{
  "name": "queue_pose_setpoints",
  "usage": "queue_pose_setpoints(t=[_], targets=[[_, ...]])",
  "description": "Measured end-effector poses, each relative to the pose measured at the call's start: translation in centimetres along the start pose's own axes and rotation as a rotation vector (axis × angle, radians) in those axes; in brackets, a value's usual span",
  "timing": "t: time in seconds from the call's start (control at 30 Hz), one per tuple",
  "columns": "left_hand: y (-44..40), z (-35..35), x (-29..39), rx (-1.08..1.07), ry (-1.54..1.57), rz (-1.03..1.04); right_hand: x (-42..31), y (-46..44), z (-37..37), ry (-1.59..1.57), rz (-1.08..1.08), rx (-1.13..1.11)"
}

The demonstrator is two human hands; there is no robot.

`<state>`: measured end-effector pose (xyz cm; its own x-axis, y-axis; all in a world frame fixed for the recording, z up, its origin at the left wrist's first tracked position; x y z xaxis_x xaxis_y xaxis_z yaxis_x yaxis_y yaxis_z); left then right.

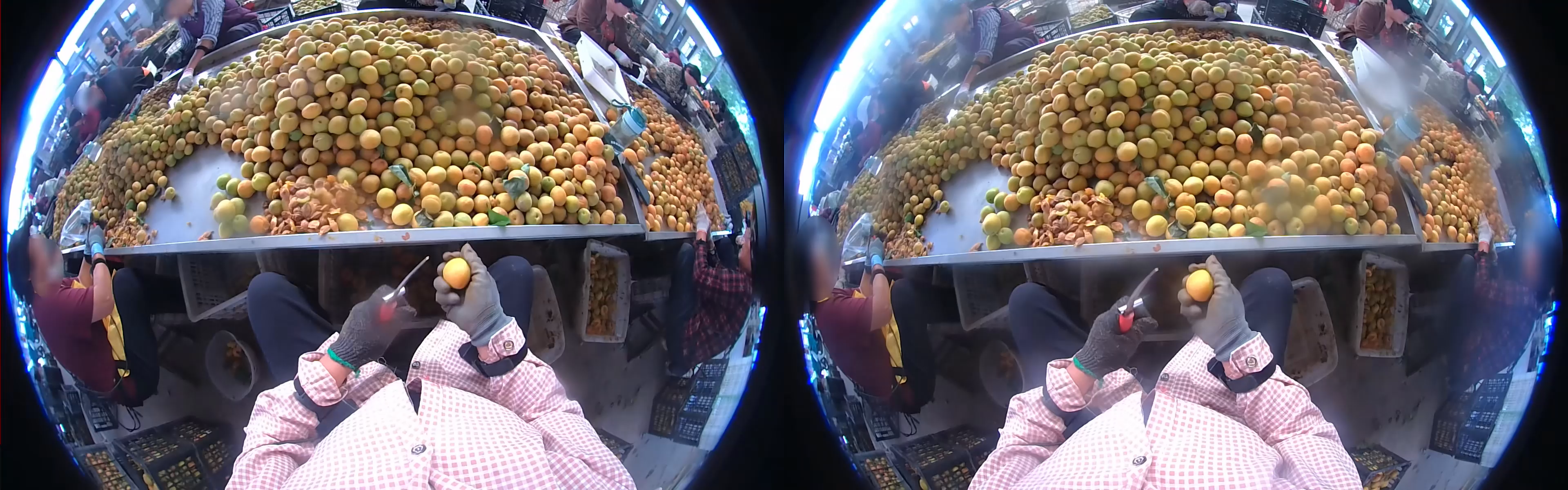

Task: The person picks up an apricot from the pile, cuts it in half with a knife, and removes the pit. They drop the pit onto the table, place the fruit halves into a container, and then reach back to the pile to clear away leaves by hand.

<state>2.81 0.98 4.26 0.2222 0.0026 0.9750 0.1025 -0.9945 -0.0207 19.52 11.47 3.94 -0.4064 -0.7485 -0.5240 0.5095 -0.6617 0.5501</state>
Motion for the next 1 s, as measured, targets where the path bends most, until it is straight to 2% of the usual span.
queue_pose_setpoints(t=[0.1,0.17,0.23,0.3,0.33,0.37,0.43,0.47,0.53,0.6,0.67,0.7,0.77,0.9,0.97,1.0], targets=[[-1.5,-0.4,2.7,-0.019,-0.040,-0.075,0.8,0.0,0.8,-0.037,0.100,-0.021],[-2.1,-0.2,3.0,-0.029,-0.002,-0.082,1.9,-0.1,1.1,0.239,-0.061,0.034],[-2.1,0.1,2.9,-0.039,0.037,-0.092,2.7,0.1,1.2,0.250,-0.065,0.012],[-2.2,0.4,2.6,-0.056,0.006,-0.105,3.3,0.7,2.0,0.546,-0.277,0.059],[-2.2,0.3,2.5,-0.056,0.006,-0.106,4.1,-0.1,0.9,0.338,-0.178,-0.043],[-2.2,0.3,2.4,-0.072,-0.016,-0.078,4.7,0.0,-0.3,0.337,-0.176,-0.041],[-2.1,0.1,2.6,-0.089,-0.037,-0.051,3.4,2.4,1.5,1.512,-0.970,0.039],[-2.2,0.0,3.0,-0.108,-0.096,-0.058,3.2,2.7,1.7,1.512,-0.968,0.038],[-2.1,-0.1,3.5,-0.124,-0.157,-0.067,3.2,2.7,2.1,1.192,-0.670,-0.052],[-1.8,0.3,3.7,-0.132,-0.214,0.038,3.0,2.9,2.5,1.076,-0.647,-0.048],[-1.9,0.5,3.9,-0.095,-0.207,0.051,3.2,2.6,2.4,0.835,-0.538,-0.002],[-1.9,0.4,4.0,-0.054,-0.202,0.065,3.2,2.3,2.1,0.835,-0.536,0.000],[-2.1,0.2,4.4,-0.062,-0.181,0.084,3.0,2.2,1.9,1.415,-0.969,-0.017],[-1.9,0.3,5.1,-0.125,-0.104,0.155,2.7,3.5,3.7,1.408,-1.056,0.086],[-2.0,0.8,5.1,-0.109,-0.003,0.174,2.7,3.5,4.3,1.456,-1.199,0.202],[-2.0,1.1,4.8,-0.064,0.095,0.193,2.7,3.5,4.7,1.387,-0.987,0.210]])
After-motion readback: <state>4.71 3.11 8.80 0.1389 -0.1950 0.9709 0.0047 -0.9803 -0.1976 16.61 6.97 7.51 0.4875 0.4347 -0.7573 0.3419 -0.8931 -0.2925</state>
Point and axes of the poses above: each hand's wrist, its own y-axis away from the middle knuckle, its own z-axis out of the palm, x = y × z, the point moved 1 cm from there along -y, towards the middle knuckle, and after that the axes turned 11 degrees about y, right-handed, at the moved point
